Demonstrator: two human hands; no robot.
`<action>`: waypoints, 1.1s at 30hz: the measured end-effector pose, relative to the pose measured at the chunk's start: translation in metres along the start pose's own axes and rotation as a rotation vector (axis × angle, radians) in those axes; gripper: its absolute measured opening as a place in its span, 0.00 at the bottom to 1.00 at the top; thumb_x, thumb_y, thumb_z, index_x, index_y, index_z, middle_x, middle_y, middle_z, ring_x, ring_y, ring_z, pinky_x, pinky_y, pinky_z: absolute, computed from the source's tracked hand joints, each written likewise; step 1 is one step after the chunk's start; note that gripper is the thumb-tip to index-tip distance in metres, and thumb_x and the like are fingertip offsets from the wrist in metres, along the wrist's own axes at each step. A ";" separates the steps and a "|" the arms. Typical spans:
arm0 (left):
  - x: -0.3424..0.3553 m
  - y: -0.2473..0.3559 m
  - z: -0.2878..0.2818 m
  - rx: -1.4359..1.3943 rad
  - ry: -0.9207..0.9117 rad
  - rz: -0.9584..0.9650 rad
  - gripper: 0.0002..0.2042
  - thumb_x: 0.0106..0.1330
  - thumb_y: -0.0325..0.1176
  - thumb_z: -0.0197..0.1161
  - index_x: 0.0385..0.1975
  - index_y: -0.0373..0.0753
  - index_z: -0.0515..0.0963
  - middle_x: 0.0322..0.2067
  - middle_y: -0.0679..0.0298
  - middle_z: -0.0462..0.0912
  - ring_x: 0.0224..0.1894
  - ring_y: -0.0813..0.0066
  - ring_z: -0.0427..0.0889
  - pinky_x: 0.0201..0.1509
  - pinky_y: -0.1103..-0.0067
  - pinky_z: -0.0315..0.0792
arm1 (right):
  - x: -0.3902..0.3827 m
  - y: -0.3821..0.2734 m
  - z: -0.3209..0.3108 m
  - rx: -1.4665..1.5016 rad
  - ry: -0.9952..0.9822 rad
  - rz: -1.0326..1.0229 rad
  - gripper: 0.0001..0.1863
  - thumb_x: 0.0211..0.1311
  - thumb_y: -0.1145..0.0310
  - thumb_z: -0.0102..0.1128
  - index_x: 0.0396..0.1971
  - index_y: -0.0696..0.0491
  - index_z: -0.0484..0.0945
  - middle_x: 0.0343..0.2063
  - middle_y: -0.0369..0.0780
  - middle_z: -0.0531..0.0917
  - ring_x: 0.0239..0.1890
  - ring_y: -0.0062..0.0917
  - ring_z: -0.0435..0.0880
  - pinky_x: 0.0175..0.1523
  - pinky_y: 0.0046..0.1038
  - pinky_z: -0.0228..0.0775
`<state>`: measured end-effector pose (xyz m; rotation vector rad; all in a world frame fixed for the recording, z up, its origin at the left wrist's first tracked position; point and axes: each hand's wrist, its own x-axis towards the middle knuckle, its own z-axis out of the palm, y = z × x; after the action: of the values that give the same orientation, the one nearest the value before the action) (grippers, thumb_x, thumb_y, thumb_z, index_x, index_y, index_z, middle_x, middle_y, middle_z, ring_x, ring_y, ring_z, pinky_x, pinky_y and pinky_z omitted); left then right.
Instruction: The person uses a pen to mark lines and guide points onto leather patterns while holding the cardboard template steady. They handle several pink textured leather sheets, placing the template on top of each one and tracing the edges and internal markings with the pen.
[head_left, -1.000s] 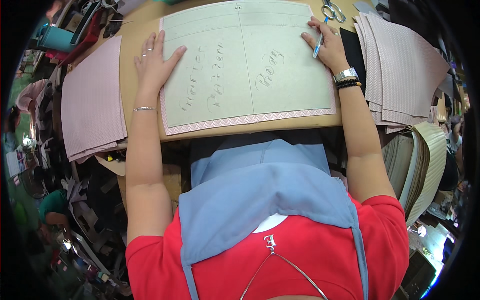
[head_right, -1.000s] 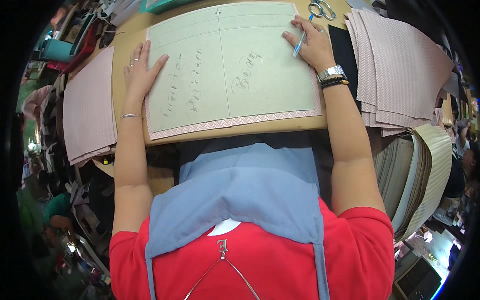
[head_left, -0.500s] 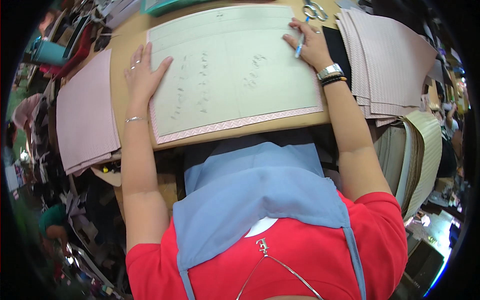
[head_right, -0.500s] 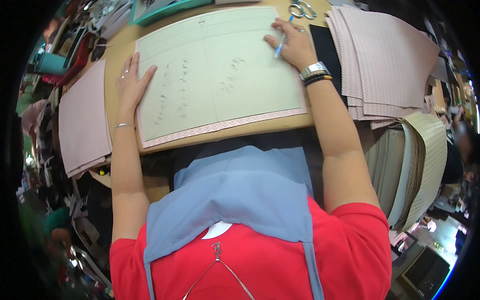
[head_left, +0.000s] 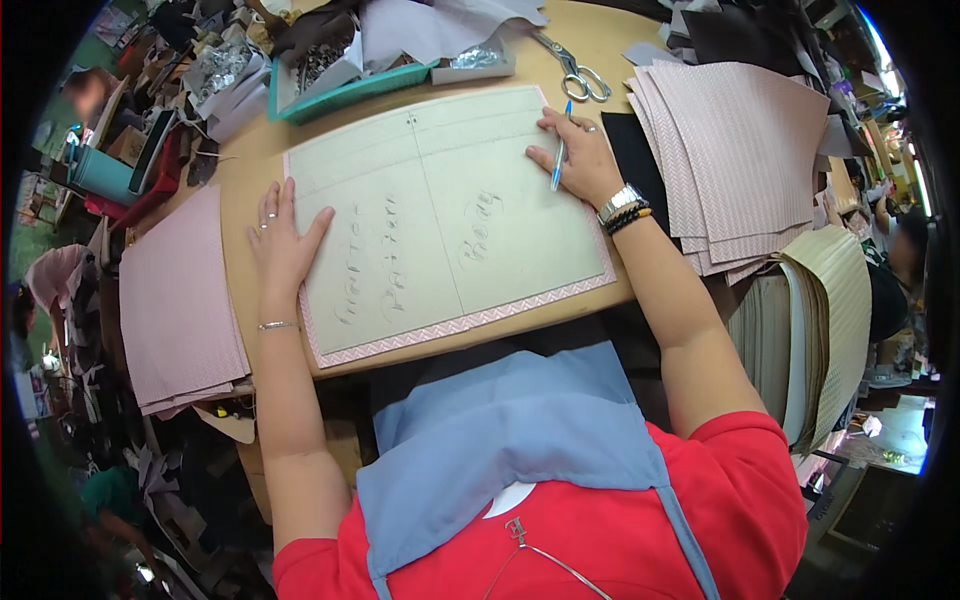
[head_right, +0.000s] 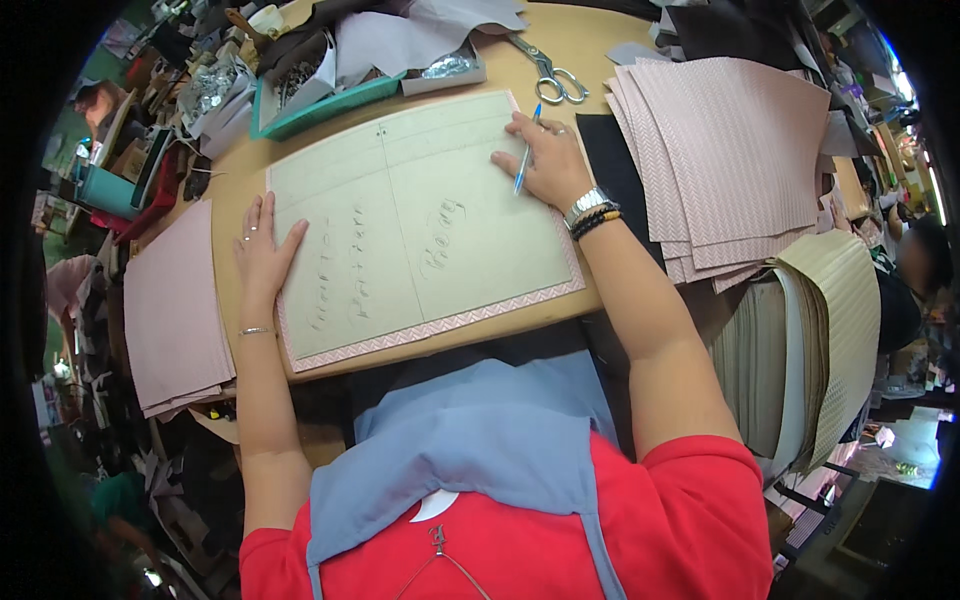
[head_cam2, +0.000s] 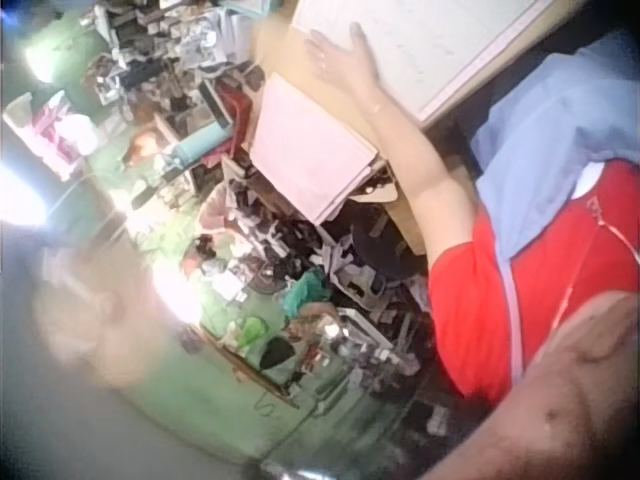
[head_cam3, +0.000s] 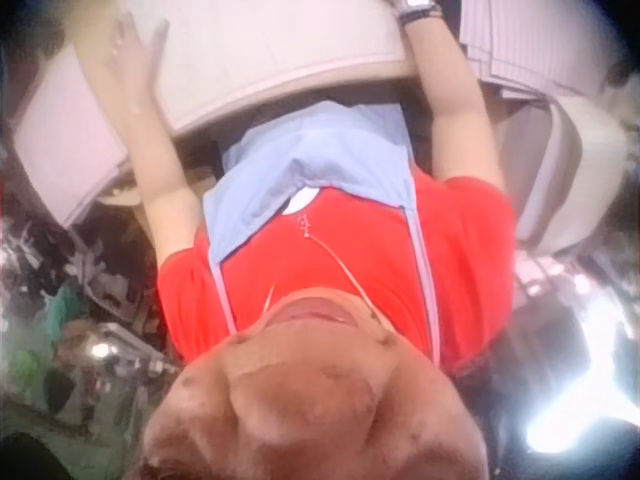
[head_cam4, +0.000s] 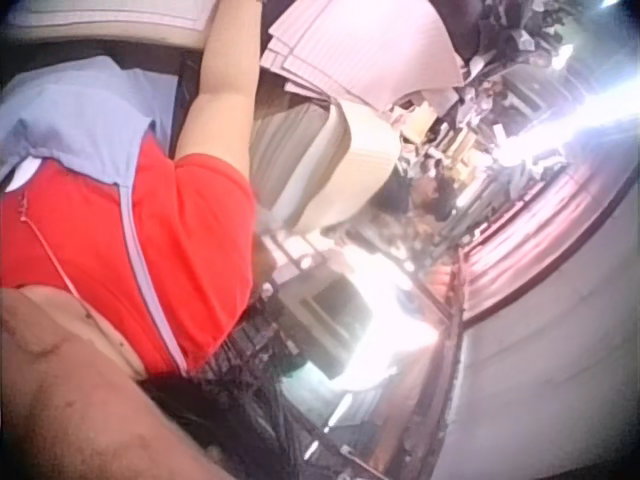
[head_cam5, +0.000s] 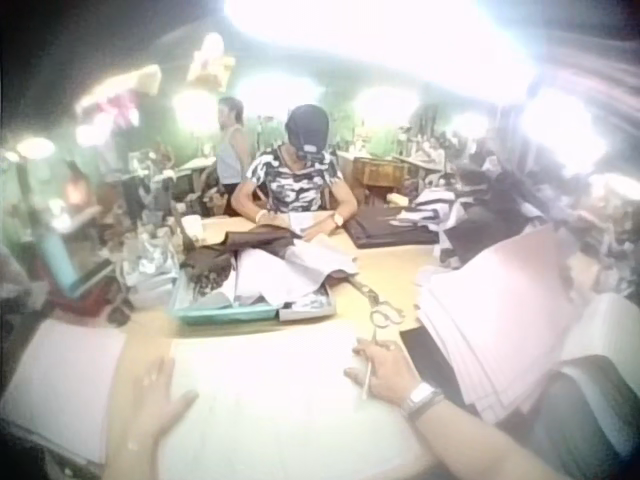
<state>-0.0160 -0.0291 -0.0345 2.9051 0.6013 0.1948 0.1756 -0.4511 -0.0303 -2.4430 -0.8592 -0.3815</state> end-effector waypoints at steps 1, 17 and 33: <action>0.001 0.000 -0.001 0.003 0.010 -0.004 0.45 0.64 0.67 0.60 0.76 0.47 0.60 0.77 0.54 0.57 0.80 0.58 0.51 0.76 0.39 0.44 | 0.001 -0.001 0.000 0.014 -0.023 0.022 0.27 0.60 0.49 0.72 0.50 0.53 0.82 0.61 0.46 0.82 0.60 0.51 0.78 0.69 0.46 0.64; -0.001 -0.001 -0.007 -0.039 -0.003 -0.018 0.47 0.62 0.69 0.61 0.77 0.47 0.60 0.77 0.53 0.56 0.80 0.56 0.50 0.76 0.40 0.44 | 0.007 -0.008 0.001 -0.026 -0.069 0.019 0.34 0.62 0.55 0.70 0.64 0.57 0.75 0.53 0.40 0.86 0.61 0.41 0.76 0.70 0.40 0.63; -0.013 0.052 0.011 -0.127 0.018 0.223 0.40 0.71 0.58 0.57 0.77 0.41 0.56 0.77 0.45 0.50 0.79 0.42 0.48 0.78 0.43 0.45 | 0.005 -0.015 -0.010 -0.062 -0.081 -0.031 0.34 0.62 0.56 0.70 0.63 0.60 0.73 0.51 0.43 0.87 0.59 0.44 0.77 0.66 0.41 0.67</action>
<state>-0.0061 -0.0824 -0.0364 2.8436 0.2553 0.2768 0.1684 -0.4446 -0.0142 -2.5193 -0.9340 -0.3266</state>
